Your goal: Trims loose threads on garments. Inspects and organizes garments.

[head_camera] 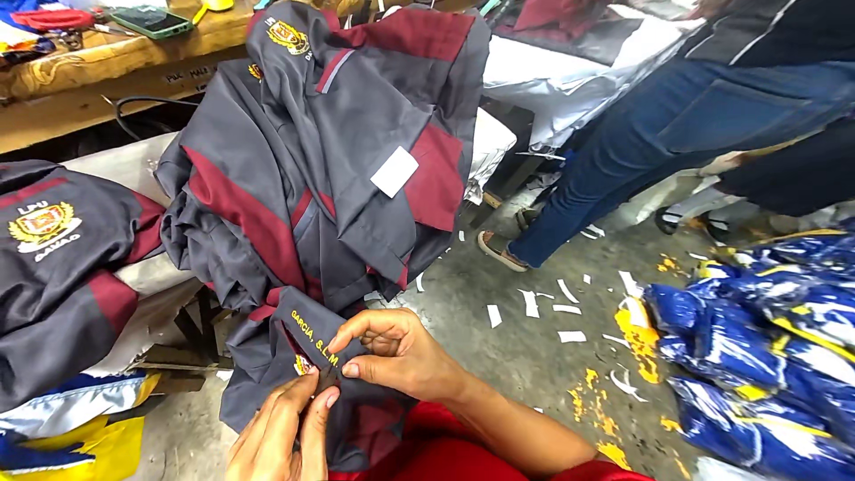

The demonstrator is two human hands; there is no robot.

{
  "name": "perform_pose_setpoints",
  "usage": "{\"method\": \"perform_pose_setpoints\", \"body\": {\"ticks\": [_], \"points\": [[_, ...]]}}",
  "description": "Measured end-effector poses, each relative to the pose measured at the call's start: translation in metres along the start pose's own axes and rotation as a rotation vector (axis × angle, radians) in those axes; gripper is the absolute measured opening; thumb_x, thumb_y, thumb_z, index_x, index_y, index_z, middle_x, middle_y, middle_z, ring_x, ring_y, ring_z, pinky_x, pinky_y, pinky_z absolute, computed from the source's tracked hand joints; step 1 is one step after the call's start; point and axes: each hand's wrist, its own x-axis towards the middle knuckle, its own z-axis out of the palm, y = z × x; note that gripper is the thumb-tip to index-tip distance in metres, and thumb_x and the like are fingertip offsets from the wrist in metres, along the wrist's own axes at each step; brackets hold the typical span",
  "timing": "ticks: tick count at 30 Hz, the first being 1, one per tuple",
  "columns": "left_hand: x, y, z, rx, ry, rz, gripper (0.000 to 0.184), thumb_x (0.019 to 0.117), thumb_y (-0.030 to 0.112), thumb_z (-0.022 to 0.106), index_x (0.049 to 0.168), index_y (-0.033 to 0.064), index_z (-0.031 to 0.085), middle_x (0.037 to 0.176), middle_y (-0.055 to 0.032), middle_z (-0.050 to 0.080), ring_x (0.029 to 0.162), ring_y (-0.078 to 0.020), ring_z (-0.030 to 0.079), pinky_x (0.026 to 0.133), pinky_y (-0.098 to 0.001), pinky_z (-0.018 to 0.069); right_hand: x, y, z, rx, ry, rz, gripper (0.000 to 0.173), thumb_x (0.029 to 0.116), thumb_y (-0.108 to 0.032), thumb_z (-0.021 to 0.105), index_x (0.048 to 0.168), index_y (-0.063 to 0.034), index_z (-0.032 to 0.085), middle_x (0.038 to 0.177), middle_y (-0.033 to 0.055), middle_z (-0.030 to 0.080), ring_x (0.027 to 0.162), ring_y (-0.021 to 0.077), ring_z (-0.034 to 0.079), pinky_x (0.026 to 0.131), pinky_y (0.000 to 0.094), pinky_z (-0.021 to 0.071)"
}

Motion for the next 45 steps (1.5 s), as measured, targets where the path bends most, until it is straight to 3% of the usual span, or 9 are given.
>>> {"method": "perform_pose_setpoints", "body": {"ticks": [7, 23, 27, 30, 35, 38, 42, 45], "points": [[0.001, -0.002, 0.002, 0.038, 0.000, 0.038, 0.024, 0.0995, 0.020, 0.068, 0.103, -0.0026, 0.073, 0.096, -0.0115, 0.075, 0.093, -0.0056, 0.071, 0.086, -0.0165, 0.0556, -0.002, -0.002, 0.003, -0.055, 0.048, -0.017, 0.026, 0.0848, 0.012, 0.069, 0.111, 0.0071, 0.069, 0.105, 0.0063, 0.073, 0.086, 0.0036, 0.068, 0.079, 0.0205, 0.0575], [-0.002, -0.008, 0.005, -0.076, 0.019, 0.016, 0.019, 0.1000, 0.016, 0.067, 0.099, -0.0021, 0.073, 0.091, -0.0081, 0.074, 0.084, -0.0037, 0.071, 0.079, -0.0159, 0.0582, -0.002, 0.002, 0.002, -0.010, 0.033, -0.029, 0.025, 0.0849, 0.013, 0.068, 0.109, 0.0059, 0.069, 0.104, 0.0053, 0.074, 0.087, 0.0031, 0.068, 0.080, 0.0201, 0.0572], [-0.002, -0.011, 0.005, -0.199, 0.028, -0.035, 0.016, 0.0995, 0.013, 0.067, 0.104, -0.0022, 0.071, 0.092, -0.0054, 0.074, 0.078, -0.0021, 0.070, 0.073, -0.0164, 0.0601, -0.001, 0.005, -0.001, 0.030, 0.012, -0.040, 0.025, 0.0856, 0.012, 0.068, 0.109, 0.0055, 0.069, 0.104, 0.0046, 0.073, 0.089, 0.0030, 0.068, 0.081, 0.0201, 0.0568], [-0.002, -0.010, 0.005, -0.211, 0.018, -0.045, 0.019, 0.0978, 0.016, 0.070, 0.107, -0.0012, 0.071, 0.096, -0.0057, 0.074, 0.082, -0.0028, 0.071, 0.076, -0.0174, 0.0605, 0.000, 0.008, -0.005, 0.061, -0.018, -0.049, 0.025, 0.0858, 0.011, 0.066, 0.109, 0.0037, 0.068, 0.104, 0.0028, 0.072, 0.089, 0.0025, 0.067, 0.080, 0.0197, 0.0559], [-0.002, -0.011, 0.005, -0.199, 0.029, -0.064, 0.023, 0.0950, 0.019, 0.073, 0.108, -0.0001, 0.070, 0.095, -0.0038, 0.072, 0.084, -0.0005, 0.069, 0.078, -0.0166, 0.0592, 0.001, 0.019, -0.012, 0.115, -0.042, -0.053, 0.019, 0.0894, -0.001, 0.064, 0.109, -0.0015, 0.064, 0.101, -0.0010, 0.068, 0.092, 0.0022, 0.064, 0.082, 0.0204, 0.0529], [-0.001, -0.010, 0.005, -0.248, -0.009, -0.096, 0.030, 0.0944, 0.019, 0.074, 0.116, -0.0007, 0.067, 0.097, -0.0027, 0.072, 0.084, 0.0001, 0.067, 0.078, -0.0165, 0.0584, 0.002, 0.020, -0.012, 0.045, -0.002, -0.041, 0.014, 0.0900, 0.000, 0.067, 0.102, -0.0040, 0.061, 0.098, -0.0016, 0.063, 0.091, 0.0016, 0.061, 0.081, 0.0196, 0.0526], [0.005, -0.009, 0.001, -0.356, -0.230, -0.134, 0.059, 0.0905, 0.020, 0.079, 0.140, -0.0039, 0.058, 0.092, -0.0042, 0.072, 0.076, -0.0015, 0.063, 0.069, -0.0177, 0.0552, 0.003, 0.017, -0.017, 0.001, -0.071, -0.039, 0.022, 0.0908, 0.001, 0.065, 0.111, -0.0032, 0.056, 0.103, -0.0017, 0.062, 0.097, 0.0015, 0.061, 0.087, 0.0205, 0.0522], [0.011, -0.025, -0.002, -0.307, -0.144, -0.202, 0.066, 0.0906, 0.023, 0.078, 0.145, -0.0057, 0.053, 0.085, -0.0001, 0.070, 0.067, -0.0006, 0.061, 0.063, -0.0178, 0.0545, 0.002, 0.016, -0.024, 0.151, -0.080, -0.012, 0.030, 0.0897, 0.000, 0.061, 0.118, -0.0077, 0.054, 0.105, -0.0021, 0.066, 0.099, 0.0046, 0.064, 0.088, 0.0253, 0.0543]]}}
